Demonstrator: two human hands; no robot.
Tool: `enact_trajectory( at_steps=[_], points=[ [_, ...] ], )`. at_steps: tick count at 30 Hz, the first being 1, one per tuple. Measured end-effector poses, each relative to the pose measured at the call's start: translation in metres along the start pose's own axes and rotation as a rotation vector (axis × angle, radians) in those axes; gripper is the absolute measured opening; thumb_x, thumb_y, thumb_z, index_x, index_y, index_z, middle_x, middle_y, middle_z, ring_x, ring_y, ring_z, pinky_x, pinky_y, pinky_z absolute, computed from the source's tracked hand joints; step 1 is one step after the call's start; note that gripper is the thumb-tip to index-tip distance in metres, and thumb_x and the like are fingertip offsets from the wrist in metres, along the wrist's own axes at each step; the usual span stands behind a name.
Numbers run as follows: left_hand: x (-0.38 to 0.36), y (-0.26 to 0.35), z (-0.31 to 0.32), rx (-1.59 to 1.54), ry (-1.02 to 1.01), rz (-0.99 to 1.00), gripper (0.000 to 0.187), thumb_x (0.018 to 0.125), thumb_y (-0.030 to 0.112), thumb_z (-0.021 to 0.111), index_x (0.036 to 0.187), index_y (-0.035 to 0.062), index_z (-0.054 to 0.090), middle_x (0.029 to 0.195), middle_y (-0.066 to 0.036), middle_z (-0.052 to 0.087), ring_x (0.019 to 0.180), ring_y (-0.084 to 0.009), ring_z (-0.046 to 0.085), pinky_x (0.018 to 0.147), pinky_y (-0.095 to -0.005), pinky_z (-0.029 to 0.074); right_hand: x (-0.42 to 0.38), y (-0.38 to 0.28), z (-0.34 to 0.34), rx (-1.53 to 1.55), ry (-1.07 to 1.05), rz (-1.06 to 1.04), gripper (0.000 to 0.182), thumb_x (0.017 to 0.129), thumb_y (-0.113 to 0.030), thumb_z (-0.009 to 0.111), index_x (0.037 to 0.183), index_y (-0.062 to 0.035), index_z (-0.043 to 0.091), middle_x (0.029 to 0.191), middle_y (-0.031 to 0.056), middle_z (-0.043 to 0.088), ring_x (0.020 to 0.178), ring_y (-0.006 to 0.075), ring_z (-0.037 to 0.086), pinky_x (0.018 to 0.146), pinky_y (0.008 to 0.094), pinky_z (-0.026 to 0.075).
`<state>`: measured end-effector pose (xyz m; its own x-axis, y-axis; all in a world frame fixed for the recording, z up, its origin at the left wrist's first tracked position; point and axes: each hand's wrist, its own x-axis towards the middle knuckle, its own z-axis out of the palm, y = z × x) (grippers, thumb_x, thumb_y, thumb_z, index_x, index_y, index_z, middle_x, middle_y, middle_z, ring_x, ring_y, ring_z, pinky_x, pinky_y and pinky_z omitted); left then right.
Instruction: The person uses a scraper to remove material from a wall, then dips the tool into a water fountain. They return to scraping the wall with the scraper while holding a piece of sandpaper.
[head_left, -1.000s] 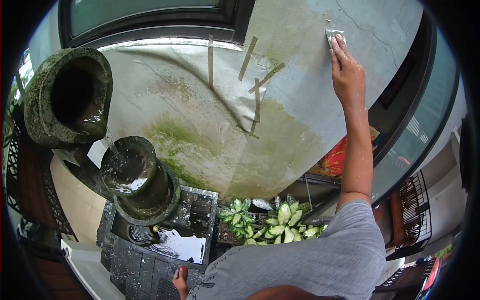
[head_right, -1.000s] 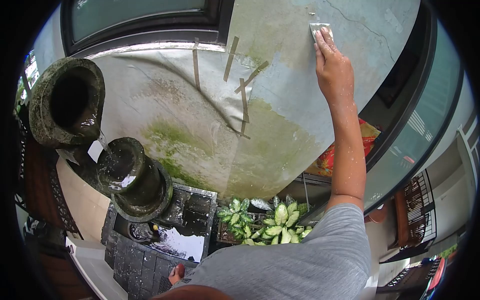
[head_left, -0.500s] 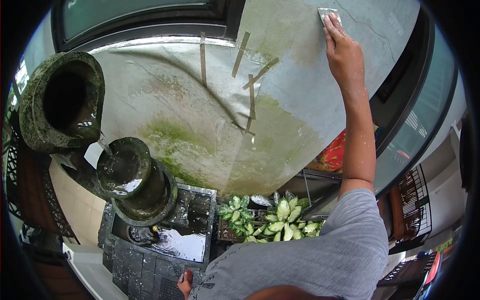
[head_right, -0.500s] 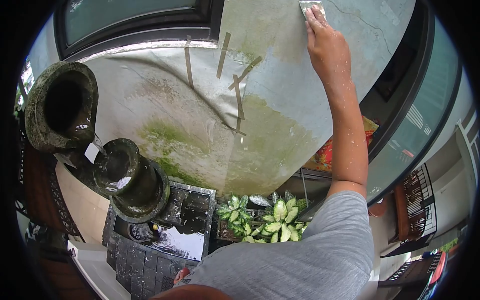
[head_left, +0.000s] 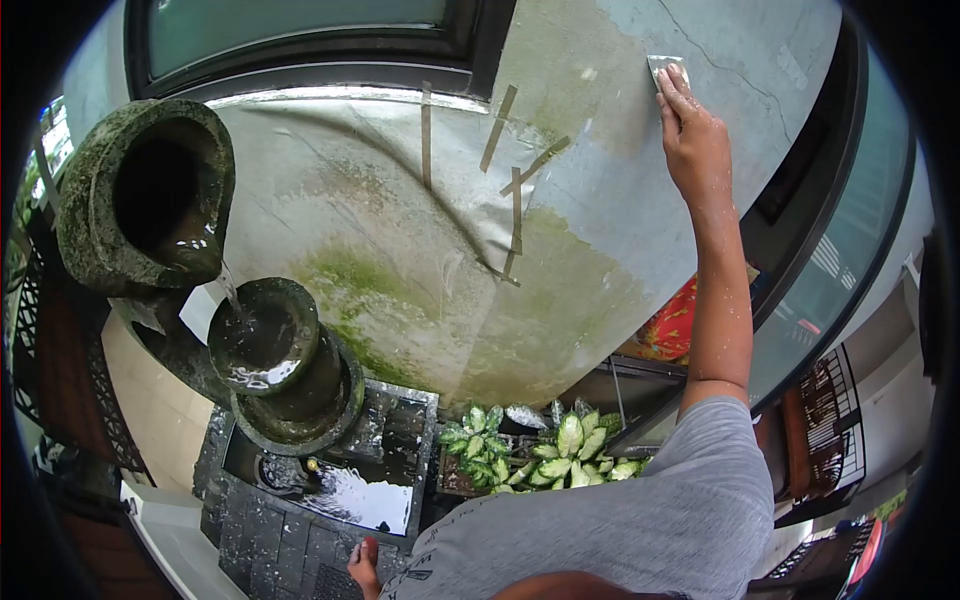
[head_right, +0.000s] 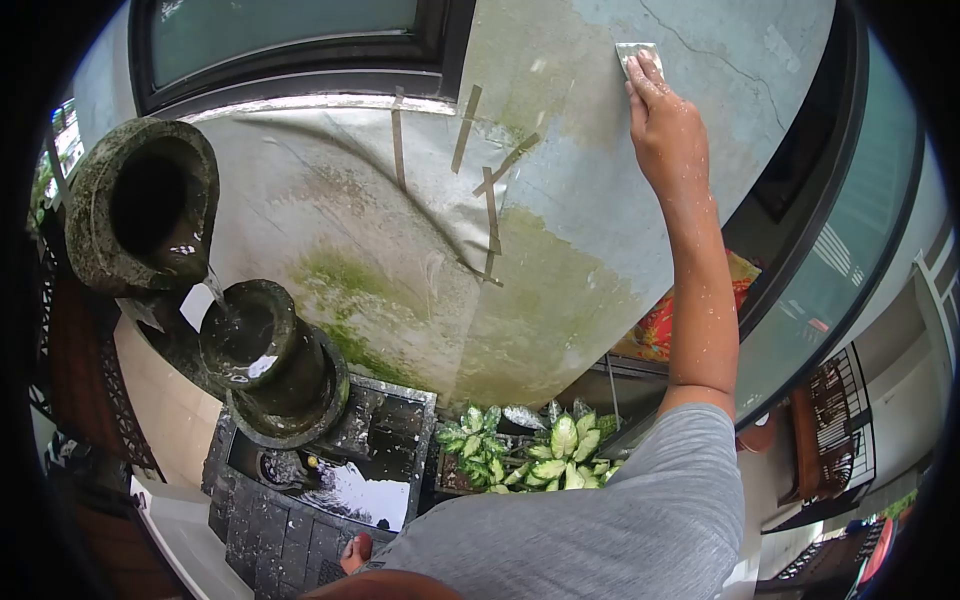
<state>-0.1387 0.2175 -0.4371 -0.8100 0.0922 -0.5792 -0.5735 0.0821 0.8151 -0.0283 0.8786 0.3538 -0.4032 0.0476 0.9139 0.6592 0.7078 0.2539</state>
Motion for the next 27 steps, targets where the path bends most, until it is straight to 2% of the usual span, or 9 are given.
enact_trajectory(
  at_steps=[5,9,11,15,17,19,23,25,27],
  points=[
    [-0.012,0.006,-0.004,-0.008,-0.125,-0.011,0.04,0.098,0.015,0.076,0.123,-0.0141,0.067,0.111,-0.017,0.073,0.097,-0.0236,0.071,0.083,-0.0353,0.063,0.02,-0.009,-0.014,-0.04,-0.096,0.095,0.035,0.106,-0.02,0.059,0.139,-0.0182,0.068,0.145,0.0049,0.062,0.124,0.0338,0.065,0.105,0.0399,0.053],
    [-0.004,-0.008,-0.004,-0.064,-0.057,-0.026,0.039,0.097,0.016,0.077,0.121,-0.014,0.068,0.11,-0.017,0.073,0.097,-0.024,0.071,0.084,-0.0347,0.063,0.005,0.003,-0.005,0.002,-0.019,0.068,0.034,0.106,-0.021,0.058,0.138,-0.0176,0.068,0.145,0.0061,0.061,0.123,0.0357,0.065,0.105,0.0397,0.053],
    [-0.015,-0.01,-0.009,0.068,-0.022,0.045,0.044,0.097,0.037,0.079,0.116,-0.0024,0.077,0.102,-0.012,0.079,0.091,-0.0166,0.072,0.081,-0.0339,0.059,0.012,0.002,-0.003,0.013,0.003,0.069,0.034,0.107,-0.022,0.058,0.138,-0.0171,0.068,0.145,0.0067,0.061,0.122,0.0365,0.065,0.104,0.0399,0.054],
    [0.0,-0.032,-0.022,0.215,-0.094,0.111,0.039,0.098,0.039,0.077,0.108,0.0008,0.078,0.097,-0.009,0.077,0.086,-0.0147,0.07,0.077,-0.0315,0.057,0.022,0.0,-0.005,-0.023,-0.006,0.067,0.034,0.106,-0.021,0.057,0.138,-0.0162,0.068,0.144,0.0067,0.062,0.121,0.0362,0.066,0.103,0.042,0.054],
    [-0.001,-0.035,-0.026,0.041,-0.214,0.016,0.039,0.099,0.044,0.076,0.1,0.0044,0.077,0.093,-0.007,0.076,0.082,-0.0128,0.068,0.072,-0.0303,0.053,0.005,0.001,-0.004,-0.048,0.016,0.047,0.035,0.106,-0.021,0.055,0.137,-0.0148,0.068,0.142,0.0069,0.064,0.118,0.0371,0.066,0.1,0.0438,0.056],
    [-0.005,-0.039,-0.025,0.1,-0.175,0.022,0.038,0.098,0.04,0.076,0.101,0.0022,0.077,0.094,-0.008,0.076,0.083,-0.0141,0.068,0.073,-0.0307,0.054,-0.012,0.0,-0.002,0.002,-0.03,0.073,0.035,0.106,-0.023,0.055,0.138,-0.0153,0.068,0.145,0.0063,0.062,0.118,0.0373,0.066,0.099,0.0443,0.056],
    [-0.005,-0.03,-0.023,0.439,-0.082,0.047,0.033,0.097,0.025,0.078,0.105,-0.0065,0.076,0.1,-0.012,0.077,0.086,-0.0193,0.072,0.077,-0.032,0.059,0.02,0.003,0.002,0.045,0.048,0.006,0.035,0.106,-0.023,0.054,0.138,-0.0157,0.068,0.148,0.0052,0.06,0.118,0.037,0.066,0.098,0.0456,0.056],
    [0.003,-0.024,-0.022,0.535,-0.064,0.055,0.032,0.096,0.022,0.078,0.106,-0.0087,0.076,0.102,-0.013,0.077,0.087,-0.0206,0.073,0.079,-0.0323,0.06,0.049,-0.009,0.0,0.045,0.008,0.021,0.034,0.108,-0.023,0.056,0.138,-0.0163,0.068,0.146,0.0076,0.061,0.127,0.0359,0.061,0.104,0.0424,0.053],
    [0.023,-0.025,-0.023,-0.334,-0.406,-0.167,0.035,0.096,0.02,0.078,0.111,-0.011,0.073,0.102,-0.015,0.076,0.09,-0.0222,0.073,0.081,-0.0342,0.061,0.045,-0.013,0.002,0.053,0.0,0.046,0.035,0.108,-0.023,0.055,0.14,-0.0159,0.067,0.147,0.0077,0.06,0.127,0.0354,0.061,0.103,0.0429,0.054]
  ],
)
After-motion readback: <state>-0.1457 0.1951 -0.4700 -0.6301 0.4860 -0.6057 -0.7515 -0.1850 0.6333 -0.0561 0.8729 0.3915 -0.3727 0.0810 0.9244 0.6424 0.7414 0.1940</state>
